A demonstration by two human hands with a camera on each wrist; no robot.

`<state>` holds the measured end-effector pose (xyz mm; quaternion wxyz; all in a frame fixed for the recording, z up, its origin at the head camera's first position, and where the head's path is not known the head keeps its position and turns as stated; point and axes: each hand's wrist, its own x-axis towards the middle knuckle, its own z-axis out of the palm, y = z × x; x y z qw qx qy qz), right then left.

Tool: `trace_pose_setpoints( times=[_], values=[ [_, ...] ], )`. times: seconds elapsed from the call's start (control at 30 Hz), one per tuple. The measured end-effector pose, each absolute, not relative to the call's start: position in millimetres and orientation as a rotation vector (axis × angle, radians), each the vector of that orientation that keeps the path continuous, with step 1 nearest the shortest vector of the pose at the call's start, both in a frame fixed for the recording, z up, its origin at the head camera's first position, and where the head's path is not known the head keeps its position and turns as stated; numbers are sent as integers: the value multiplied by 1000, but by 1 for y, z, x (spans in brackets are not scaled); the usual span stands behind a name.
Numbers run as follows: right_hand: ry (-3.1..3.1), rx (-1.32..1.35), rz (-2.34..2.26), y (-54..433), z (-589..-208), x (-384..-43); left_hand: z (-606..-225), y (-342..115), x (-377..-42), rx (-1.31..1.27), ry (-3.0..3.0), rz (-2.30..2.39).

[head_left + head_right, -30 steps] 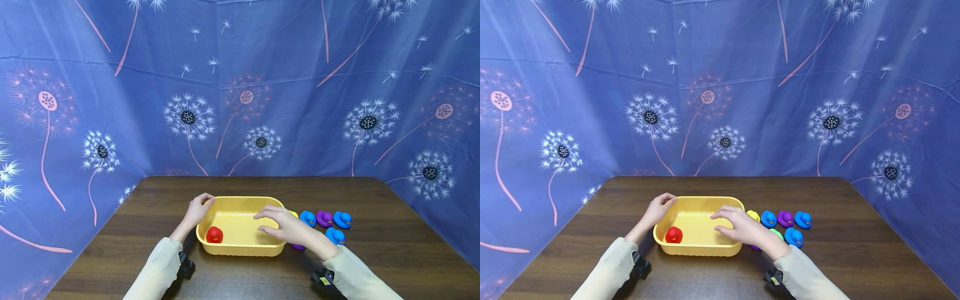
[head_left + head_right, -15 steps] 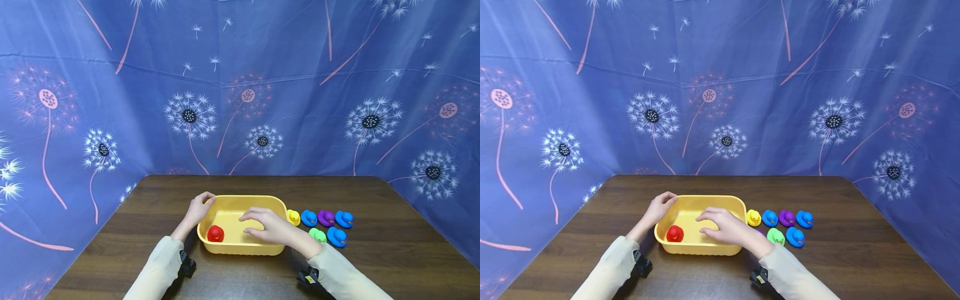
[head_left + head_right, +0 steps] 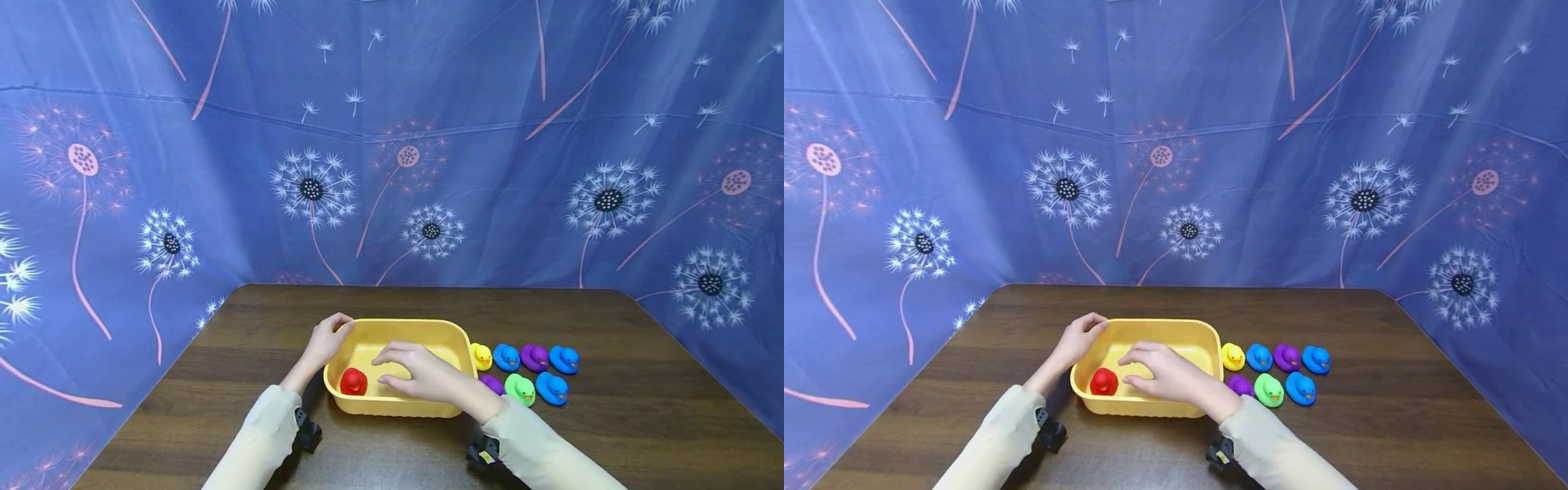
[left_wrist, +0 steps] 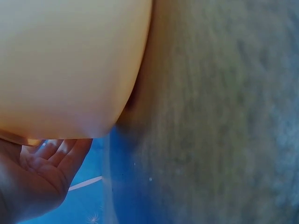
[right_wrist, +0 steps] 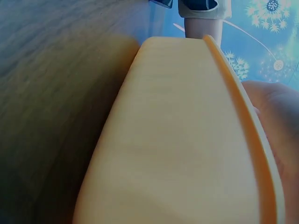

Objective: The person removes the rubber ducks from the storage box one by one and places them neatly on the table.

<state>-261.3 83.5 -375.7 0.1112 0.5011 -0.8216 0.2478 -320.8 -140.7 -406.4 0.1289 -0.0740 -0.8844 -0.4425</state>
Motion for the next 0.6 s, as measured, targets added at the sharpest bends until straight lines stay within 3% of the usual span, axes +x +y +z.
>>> trace_pose_setpoints(
  times=[0.6],
  values=[
    [-2454,1471,778,60,-379,-260,-408,-141,-321,-240,-2555,-1285]
  ],
)
